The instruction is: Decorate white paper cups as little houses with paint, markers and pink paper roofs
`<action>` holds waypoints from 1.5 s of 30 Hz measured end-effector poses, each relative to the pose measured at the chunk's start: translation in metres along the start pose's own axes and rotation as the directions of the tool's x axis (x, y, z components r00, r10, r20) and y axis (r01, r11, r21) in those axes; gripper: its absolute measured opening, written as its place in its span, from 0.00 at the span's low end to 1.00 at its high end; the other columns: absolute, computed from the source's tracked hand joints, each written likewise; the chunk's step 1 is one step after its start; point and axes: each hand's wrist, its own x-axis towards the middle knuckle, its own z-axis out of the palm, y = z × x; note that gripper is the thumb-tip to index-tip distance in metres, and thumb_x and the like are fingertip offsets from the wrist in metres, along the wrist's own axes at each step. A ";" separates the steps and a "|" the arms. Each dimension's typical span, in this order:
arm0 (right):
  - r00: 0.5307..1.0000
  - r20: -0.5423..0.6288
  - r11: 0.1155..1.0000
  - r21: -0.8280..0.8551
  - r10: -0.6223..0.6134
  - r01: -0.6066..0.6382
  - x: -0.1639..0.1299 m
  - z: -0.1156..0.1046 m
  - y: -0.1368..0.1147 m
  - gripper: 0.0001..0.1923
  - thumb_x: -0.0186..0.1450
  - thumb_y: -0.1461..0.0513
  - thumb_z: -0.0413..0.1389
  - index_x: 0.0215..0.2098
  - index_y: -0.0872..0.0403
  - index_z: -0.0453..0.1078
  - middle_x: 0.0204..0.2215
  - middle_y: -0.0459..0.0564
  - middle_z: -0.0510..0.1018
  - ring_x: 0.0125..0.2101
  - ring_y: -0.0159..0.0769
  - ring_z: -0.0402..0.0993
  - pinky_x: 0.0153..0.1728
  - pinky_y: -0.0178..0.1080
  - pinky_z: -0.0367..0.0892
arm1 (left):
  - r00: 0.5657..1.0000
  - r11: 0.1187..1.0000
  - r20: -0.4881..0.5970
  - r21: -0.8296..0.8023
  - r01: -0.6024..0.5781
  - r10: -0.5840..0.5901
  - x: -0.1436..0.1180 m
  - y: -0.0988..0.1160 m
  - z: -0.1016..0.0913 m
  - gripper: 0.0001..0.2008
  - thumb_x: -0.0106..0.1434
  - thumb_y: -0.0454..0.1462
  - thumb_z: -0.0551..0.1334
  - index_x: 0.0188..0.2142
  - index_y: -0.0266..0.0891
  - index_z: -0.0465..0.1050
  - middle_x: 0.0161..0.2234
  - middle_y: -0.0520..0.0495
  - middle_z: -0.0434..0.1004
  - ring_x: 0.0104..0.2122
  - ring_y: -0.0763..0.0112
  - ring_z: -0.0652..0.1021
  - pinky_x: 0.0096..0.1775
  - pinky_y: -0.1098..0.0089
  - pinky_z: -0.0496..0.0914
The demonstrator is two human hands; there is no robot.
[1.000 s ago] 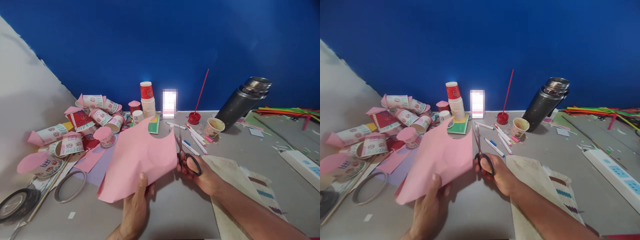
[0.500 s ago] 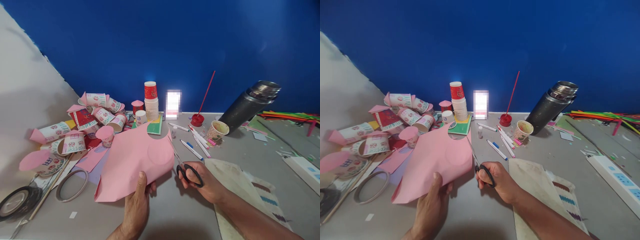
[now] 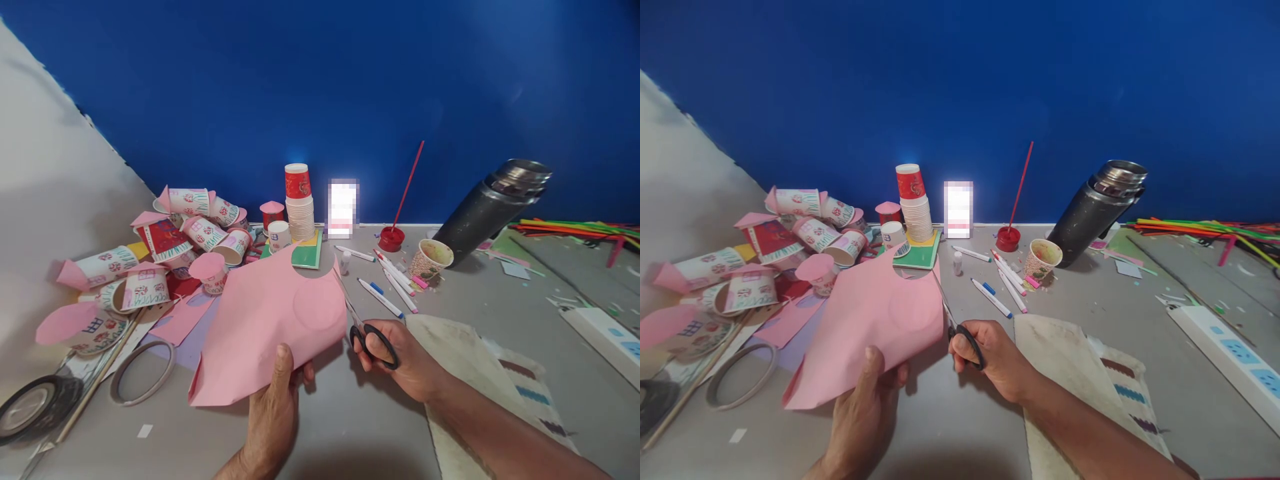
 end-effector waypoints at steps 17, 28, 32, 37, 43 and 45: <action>0.999 0.013 0.999 0.016 0.035 -0.036 -0.002 -0.002 0.001 0.38 0.51 0.31 0.65 0.28 0.57 0.70 0.17 0.44 0.70 0.18 0.24 0.54 0.19 0.32 0.46 | 0.998 0.975 -0.016 -0.215 0.060 -0.065 0.000 0.008 -0.003 0.33 0.71 0.58 0.51 0.18 0.43 0.73 0.18 0.47 0.72 0.23 0.65 0.69 0.33 0.70 0.68; 0.996 0.056 0.997 -0.002 0.072 -0.072 -0.002 -0.007 0.009 0.36 0.53 0.33 0.66 0.26 0.56 0.69 0.18 0.45 0.71 0.18 0.24 0.55 0.20 0.33 0.45 | 0.986 0.961 -0.015 -0.229 0.158 -0.166 -0.016 0.037 -0.014 0.32 0.73 0.56 0.49 0.20 0.42 0.71 0.21 0.47 0.73 0.26 0.65 0.68 0.37 0.69 0.68; 0.994 0.067 0.997 -0.011 0.080 -0.080 -0.001 -0.009 0.010 0.35 0.55 0.34 0.66 0.26 0.56 0.69 0.18 0.45 0.71 0.19 0.24 0.55 0.20 0.33 0.45 | 0.986 0.956 -0.025 -0.250 0.151 -0.162 -0.015 0.034 -0.015 0.32 0.72 0.57 0.51 0.19 0.42 0.72 0.20 0.46 0.72 0.26 0.63 0.69 0.38 0.68 0.69; 0.991 0.064 0.993 -0.020 0.120 -0.119 -0.002 -0.009 0.007 0.36 0.51 0.33 0.67 0.26 0.56 0.68 0.17 0.44 0.71 0.18 0.24 0.55 0.20 0.33 0.45 | 0.988 0.943 -0.027 -0.302 0.137 -0.152 -0.014 0.028 -0.015 0.33 0.70 0.59 0.53 0.17 0.42 0.72 0.19 0.46 0.72 0.25 0.63 0.69 0.36 0.67 0.68; 0.988 0.086 0.992 -0.024 0.128 -0.126 -0.004 -0.008 0.003 0.35 0.50 0.33 0.68 0.25 0.56 0.69 0.16 0.44 0.71 0.18 0.24 0.55 0.20 0.34 0.46 | 0.984 0.924 -0.031 -0.351 0.153 -0.175 -0.014 0.019 -0.016 0.34 0.69 0.60 0.55 0.17 0.40 0.74 0.18 0.46 0.70 0.23 0.64 0.66 0.31 0.66 0.65; 0.987 0.086 0.991 -0.026 0.135 -0.134 -0.004 -0.008 0.002 0.35 0.50 0.33 0.68 0.24 0.56 0.68 0.16 0.44 0.70 0.18 0.24 0.55 0.21 0.34 0.46 | 0.983 0.903 -0.016 -0.398 0.161 -0.183 -0.012 0.015 -0.017 0.34 0.68 0.60 0.57 0.16 0.40 0.73 0.18 0.46 0.69 0.23 0.65 0.66 0.31 0.66 0.65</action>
